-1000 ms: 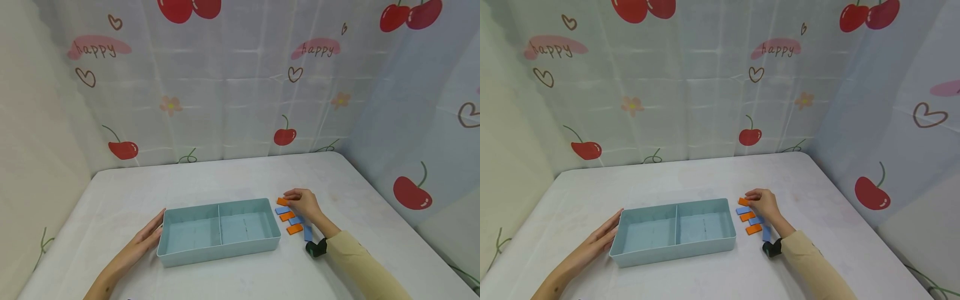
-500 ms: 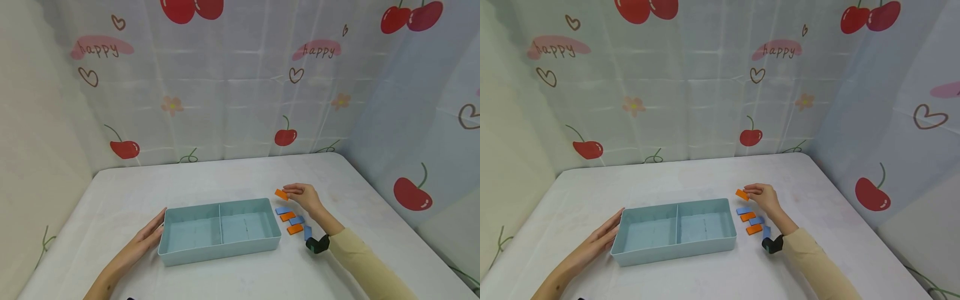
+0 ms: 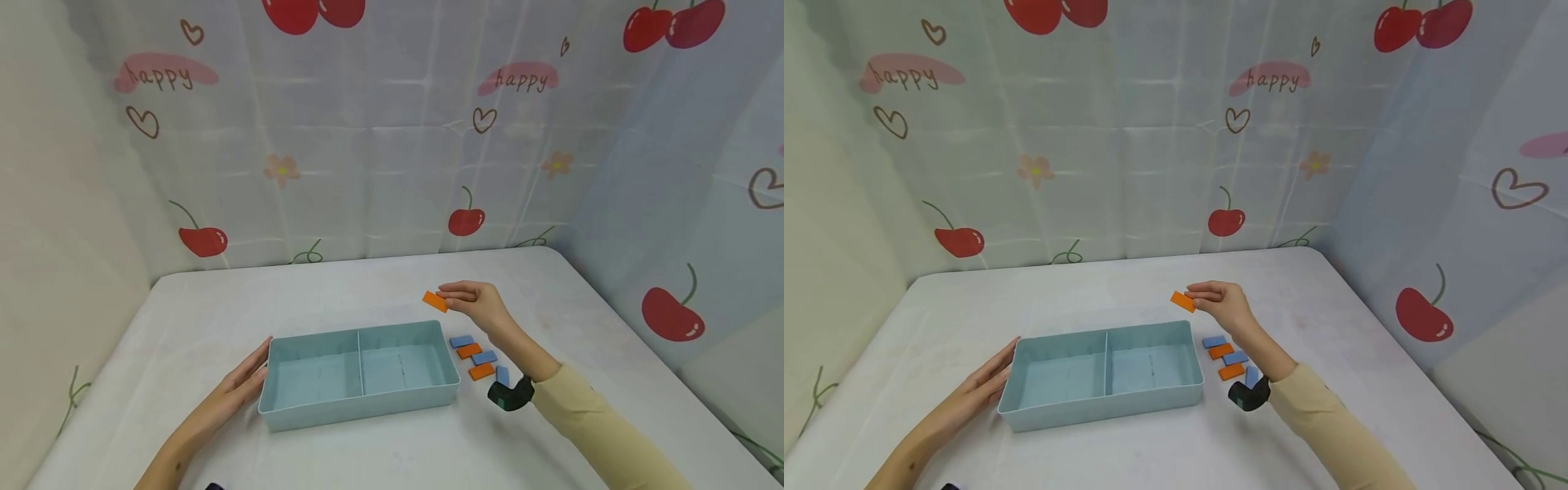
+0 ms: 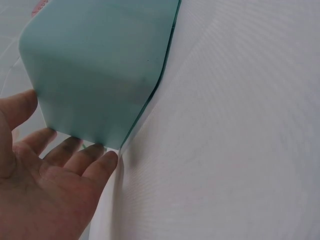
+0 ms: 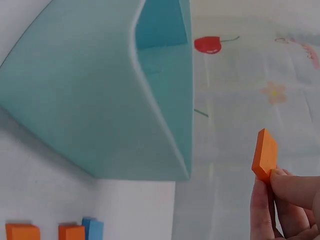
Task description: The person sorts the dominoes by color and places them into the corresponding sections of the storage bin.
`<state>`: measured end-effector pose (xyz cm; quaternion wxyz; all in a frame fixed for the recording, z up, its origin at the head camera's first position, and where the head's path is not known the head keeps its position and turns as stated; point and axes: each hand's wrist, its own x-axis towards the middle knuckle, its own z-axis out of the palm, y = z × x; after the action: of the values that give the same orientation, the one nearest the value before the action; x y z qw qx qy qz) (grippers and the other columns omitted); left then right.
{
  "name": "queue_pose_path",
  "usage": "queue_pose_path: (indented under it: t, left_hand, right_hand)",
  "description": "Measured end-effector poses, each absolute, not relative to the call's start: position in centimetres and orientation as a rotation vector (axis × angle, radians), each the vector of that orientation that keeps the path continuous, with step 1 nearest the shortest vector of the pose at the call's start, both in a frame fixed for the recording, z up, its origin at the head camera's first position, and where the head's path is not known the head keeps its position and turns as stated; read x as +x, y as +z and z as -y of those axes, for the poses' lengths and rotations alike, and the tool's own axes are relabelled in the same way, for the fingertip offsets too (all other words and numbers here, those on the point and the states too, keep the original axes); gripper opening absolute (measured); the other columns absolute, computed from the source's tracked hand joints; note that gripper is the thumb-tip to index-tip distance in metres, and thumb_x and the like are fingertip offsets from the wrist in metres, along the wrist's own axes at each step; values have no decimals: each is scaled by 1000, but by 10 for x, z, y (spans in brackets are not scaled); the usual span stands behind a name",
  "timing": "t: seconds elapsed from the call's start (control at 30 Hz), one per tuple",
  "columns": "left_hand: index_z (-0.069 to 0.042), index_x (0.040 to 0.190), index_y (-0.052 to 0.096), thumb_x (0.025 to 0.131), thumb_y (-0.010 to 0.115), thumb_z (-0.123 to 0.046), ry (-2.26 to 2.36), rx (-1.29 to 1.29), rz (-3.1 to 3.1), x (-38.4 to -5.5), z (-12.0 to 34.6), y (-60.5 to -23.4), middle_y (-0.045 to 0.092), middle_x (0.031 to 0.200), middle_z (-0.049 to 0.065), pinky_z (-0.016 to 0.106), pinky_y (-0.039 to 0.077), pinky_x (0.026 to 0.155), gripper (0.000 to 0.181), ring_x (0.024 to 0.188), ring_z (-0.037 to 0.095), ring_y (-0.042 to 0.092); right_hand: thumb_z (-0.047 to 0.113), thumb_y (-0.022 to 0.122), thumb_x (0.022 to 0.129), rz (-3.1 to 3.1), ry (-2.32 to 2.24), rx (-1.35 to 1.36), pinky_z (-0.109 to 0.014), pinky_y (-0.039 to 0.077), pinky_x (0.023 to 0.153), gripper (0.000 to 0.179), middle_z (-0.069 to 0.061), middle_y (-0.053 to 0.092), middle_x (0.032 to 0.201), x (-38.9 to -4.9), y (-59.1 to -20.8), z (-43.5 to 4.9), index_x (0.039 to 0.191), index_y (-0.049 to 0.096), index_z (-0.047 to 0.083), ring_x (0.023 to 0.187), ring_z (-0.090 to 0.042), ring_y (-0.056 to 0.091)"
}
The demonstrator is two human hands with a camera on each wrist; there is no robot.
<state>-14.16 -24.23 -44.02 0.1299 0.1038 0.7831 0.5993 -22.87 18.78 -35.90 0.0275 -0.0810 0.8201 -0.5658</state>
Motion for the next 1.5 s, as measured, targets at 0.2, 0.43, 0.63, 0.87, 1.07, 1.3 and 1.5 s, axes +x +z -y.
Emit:
queue_pose_path:
  t: [0.2, 0.43, 0.63, 0.87, 1.07, 1.3, 1.5]
  left_hand:
    - [-17, 152, 10, 103, 38, -29, 1725, 317, -2294, -140, 243, -438, 8, 154, 11, 30, 31, 102, 58, 138, 33, 8]
    - [-17, 152, 10, 103, 38, -28, 1749, 302, -2271, -139, 242, -438, 8, 154, 10, 49, 23, 105, 58, 138, 32, 8]
    - [-17, 152, 11, 103, 39, -26, 1767, 332, -2259, -141, 240, -439, 8, 154, 12, 51, 21, 105, 57, 138, 33, 7]
    - [-17, 152, 11, 102, 40, -28, 1774, 291, -2254, -141, 238, -438, 7, 154, 13, 52, 20, 105, 58, 138, 35, 6]
    - [-15, 152, 11, 102, 40, -28, 1782, 271, -2244, -141, 239, -437, 6, 154, 13, 52, 19, 106, 59, 138, 34, 5]
    - [-14, 152, 9, 102, 39, -29, 1784, 261, -2226, -140, 241, -437, 5, 154, 14, 54, 18, 106, 60, 138, 36, 6]
    - [-15, 152, 10, 102, 39, -30, 1784, 285, -2214, -141, 240, -437, 5, 154, 14, 55, 18, 106, 60, 138, 36, 6]
  right_hand:
    - [8, 63, 90, -2441, -1815, -289, -40, 44, 95, 31, -12, 66, 109, -220, -343, -156, 119, 62, -2, 104, -24, 60]
    - [5, 64, 88, -2268, -1882, -448, -36, 49, 88, 29, -12, 67, 106, -206, -338, -106, 116, 64, -3, 99, -23, 62]
    - [2, 63, 88, -2151, -1896, -515, -31, 51, 84, 27, -13, 67, 104, -198, -344, -72, 114, 64, -6, 99, -22, 63]
    - [2, 63, 88, -2066, -1900, -525, -30, 50, 84, 25, -13, 67, 103, -197, -359, -46, 113, 65, -5, 97, -21, 63]
    - [-3, 62, 87, -2028, -1849, -511, -31, 52, 82, 22, -13, 69, 98, -196, -369, -22, 109, 67, -5, 93, -21, 65]
    - [-7, 62, 86, -1961, -1787, -552, -41, 51, 83, 21, -15, 68, 97, -190, -384, 5, 107, 67, -6, 89, -21, 66]
    - [-9, 61, 86, -2013, -1702, -515, -31, 53, 78, 21, -12, 69, 95, -189, -396, 20, 106, 67, -5, 89, -18, 65]
